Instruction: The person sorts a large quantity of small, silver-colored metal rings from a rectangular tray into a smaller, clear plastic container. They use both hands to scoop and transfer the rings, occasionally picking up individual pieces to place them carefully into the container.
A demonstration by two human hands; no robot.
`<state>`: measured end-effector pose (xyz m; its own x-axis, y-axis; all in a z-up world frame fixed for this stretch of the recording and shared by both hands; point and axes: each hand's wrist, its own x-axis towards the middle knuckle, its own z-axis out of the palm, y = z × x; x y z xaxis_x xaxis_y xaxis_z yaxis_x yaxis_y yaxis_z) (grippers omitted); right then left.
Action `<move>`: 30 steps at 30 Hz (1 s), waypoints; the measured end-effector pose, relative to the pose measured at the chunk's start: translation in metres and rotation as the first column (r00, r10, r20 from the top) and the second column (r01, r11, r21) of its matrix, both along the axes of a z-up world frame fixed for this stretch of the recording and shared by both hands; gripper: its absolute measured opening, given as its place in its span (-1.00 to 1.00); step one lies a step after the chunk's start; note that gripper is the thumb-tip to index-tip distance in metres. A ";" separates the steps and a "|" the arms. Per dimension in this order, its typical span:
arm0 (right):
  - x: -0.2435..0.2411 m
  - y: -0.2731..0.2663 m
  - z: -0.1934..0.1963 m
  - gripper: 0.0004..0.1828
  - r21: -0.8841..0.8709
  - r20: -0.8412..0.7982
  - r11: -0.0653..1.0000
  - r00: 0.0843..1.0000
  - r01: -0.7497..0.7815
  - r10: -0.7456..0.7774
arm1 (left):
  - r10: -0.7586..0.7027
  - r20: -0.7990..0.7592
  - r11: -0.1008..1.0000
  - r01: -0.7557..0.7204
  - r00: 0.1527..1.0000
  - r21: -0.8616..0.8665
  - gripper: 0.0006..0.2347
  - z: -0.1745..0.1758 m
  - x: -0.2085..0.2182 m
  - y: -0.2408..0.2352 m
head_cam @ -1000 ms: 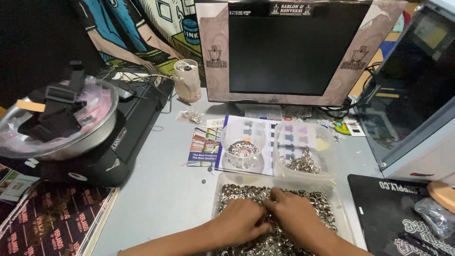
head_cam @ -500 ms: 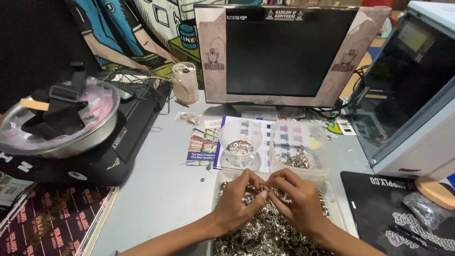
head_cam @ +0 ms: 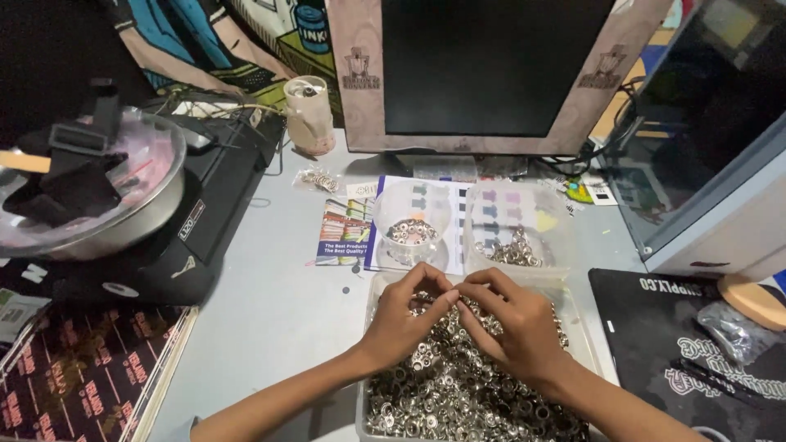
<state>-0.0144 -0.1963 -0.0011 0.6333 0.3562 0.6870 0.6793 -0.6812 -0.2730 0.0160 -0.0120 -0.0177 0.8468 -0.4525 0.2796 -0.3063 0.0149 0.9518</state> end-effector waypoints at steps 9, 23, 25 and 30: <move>0.002 -0.007 -0.012 -0.68 0.026 -0.027 0.999 0.999 0.042 -0.042 | -0.011 0.067 0.999 0.008 0.998 0.049 -0.82 0.003 -0.001 0.001; 0.036 -0.061 0.002 -0.80 0.064 -0.233 0.976 0.954 0.207 -0.187 | -0.037 0.123 0.985 0.015 0.992 0.169 -0.79 -0.001 -0.004 -0.001; 0.039 -0.076 0.013 -0.83 -0.087 -0.215 0.934 0.909 0.346 -0.357 | -0.056 0.119 0.975 0.029 0.991 0.219 -0.80 -0.001 -0.007 -0.002; 0.031 -0.079 0.019 -0.75 -0.198 -0.075 0.922 0.933 0.331 -0.351 | -0.064 0.204 0.985 0.028 0.977 0.173 -0.77 -0.004 -0.005 -0.002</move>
<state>0.0167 -0.2753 0.0178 0.8047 0.2158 0.5531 0.3702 -0.9107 -0.1832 0.0106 -0.0142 -0.0212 0.7551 -0.5451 0.3644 -0.5008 -0.1208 0.8571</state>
